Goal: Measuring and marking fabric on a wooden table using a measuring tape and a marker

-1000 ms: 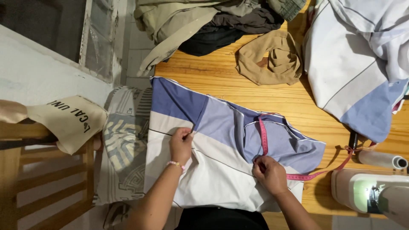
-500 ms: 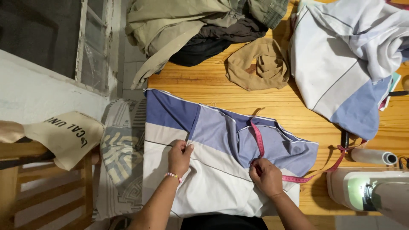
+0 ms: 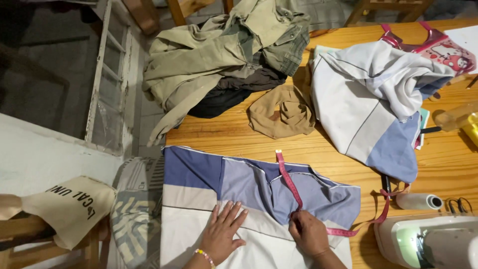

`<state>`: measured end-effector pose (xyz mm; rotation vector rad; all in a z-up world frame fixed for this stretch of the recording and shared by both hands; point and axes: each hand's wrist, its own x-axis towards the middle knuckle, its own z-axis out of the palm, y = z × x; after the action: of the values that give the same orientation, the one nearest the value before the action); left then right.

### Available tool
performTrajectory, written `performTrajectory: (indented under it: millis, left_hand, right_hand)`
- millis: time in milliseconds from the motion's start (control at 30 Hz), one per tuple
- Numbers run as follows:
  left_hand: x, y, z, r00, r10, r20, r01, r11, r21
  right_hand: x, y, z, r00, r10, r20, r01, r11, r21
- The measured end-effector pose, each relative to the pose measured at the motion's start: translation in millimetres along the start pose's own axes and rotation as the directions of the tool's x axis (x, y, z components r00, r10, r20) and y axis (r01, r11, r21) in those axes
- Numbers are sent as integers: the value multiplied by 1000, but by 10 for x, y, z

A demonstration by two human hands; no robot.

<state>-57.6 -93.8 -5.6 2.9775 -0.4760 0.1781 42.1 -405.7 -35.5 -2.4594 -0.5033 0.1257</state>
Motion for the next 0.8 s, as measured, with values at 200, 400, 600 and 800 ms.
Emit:
performTrajectory:
  millis: [200, 400, 600, 800]
  left_hand:
    - [276, 228, 86, 997, -25, -74, 23, 999, -27]
    - [646, 512, 174, 988, -92, -126, 103, 991, 86]
    - [559, 424, 80, 994, -81, 72, 96, 967, -238]
    - [-189, -525, 468, 804, -583, -118, 547, 802, -238]
  right_hand:
    - [375, 413, -230, 1000, -11, 18, 12, 1000, -29]
    - [686, 855, -406, 996, 91, -24, -92, 991, -94]
    - [748, 609, -533, 972, 233, 10, -233, 972, 2]
    - [578, 8, -547, 965, -185, -185, 184, 983, -23]
